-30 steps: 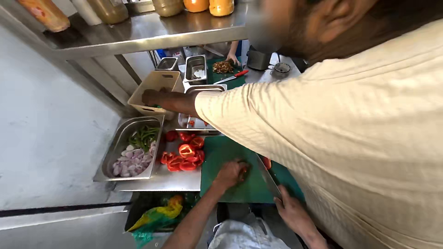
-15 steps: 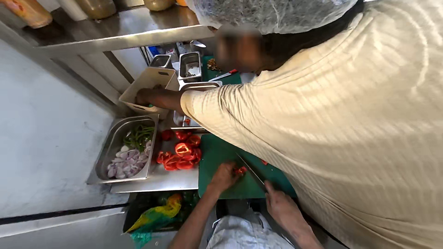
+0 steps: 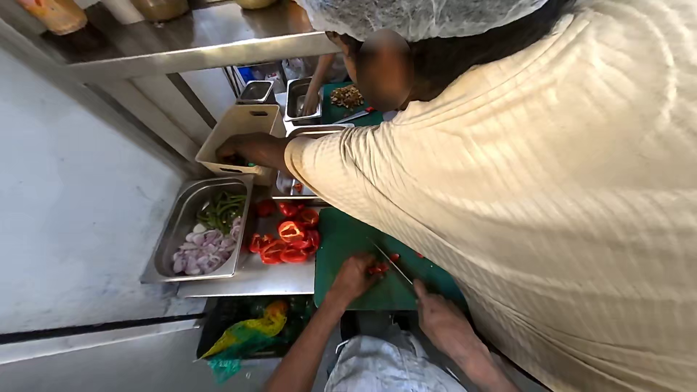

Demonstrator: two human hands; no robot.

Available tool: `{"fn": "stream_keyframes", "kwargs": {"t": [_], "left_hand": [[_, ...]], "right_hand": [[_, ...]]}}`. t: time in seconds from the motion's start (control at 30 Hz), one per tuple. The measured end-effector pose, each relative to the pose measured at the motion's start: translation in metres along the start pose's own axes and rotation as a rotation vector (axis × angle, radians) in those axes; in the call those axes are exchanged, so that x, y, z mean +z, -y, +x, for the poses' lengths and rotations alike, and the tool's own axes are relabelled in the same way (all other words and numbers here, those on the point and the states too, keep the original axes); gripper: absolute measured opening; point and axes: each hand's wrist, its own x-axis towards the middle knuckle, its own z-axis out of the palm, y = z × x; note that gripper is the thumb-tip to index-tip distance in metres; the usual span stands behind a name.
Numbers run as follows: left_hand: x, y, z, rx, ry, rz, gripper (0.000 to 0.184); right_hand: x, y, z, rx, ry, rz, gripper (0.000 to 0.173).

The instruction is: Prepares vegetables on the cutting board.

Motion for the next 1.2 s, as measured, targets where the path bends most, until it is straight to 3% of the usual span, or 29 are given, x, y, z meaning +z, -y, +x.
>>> {"fn": "stream_keyframes", "kwargs": {"t": [0.13,0.27,0.47,0.57,0.73,0.8,0.97,1.1,1.2], "left_hand": [[0.000,0.003,-0.002,0.033,-0.029,-0.035,0.032],[-0.004,0.009,-0.020,0.047,-0.107,-0.037,0.035],[-0.006,0.013,-0.038,-0.043,-0.108,-0.033,0.035],[-0.005,0.013,-0.038,-0.009,-0.108,-0.045,0.035],[0.000,0.021,-0.035,0.038,-0.114,-0.081,0.028],[-0.001,0.020,-0.037,0.013,-0.125,-0.075,0.029],[0.017,0.012,-0.027,-0.019,-0.423,-0.148,0.031],[0.040,-0.014,0.013,-0.057,-0.245,0.175,0.064],[0.050,-0.024,0.039,-0.042,-0.148,0.250,0.060]], "right_hand": [[0.026,0.008,0.025,0.000,0.047,0.031,0.058],[0.021,0.004,0.031,-0.037,0.043,0.032,0.056],[0.007,0.009,0.005,-0.046,0.029,0.026,0.051],[0.001,0.015,-0.004,-0.081,0.047,-0.022,0.049],[0.036,0.021,0.032,-0.116,0.073,0.055,0.052],[0.031,0.016,0.035,-0.122,0.079,0.067,0.050],[0.013,-0.016,0.016,-0.084,-0.069,0.276,0.056],[0.017,-0.044,0.014,-0.036,-0.170,0.418,0.056],[0.028,-0.055,0.015,0.033,-0.175,0.487,0.059]]}}
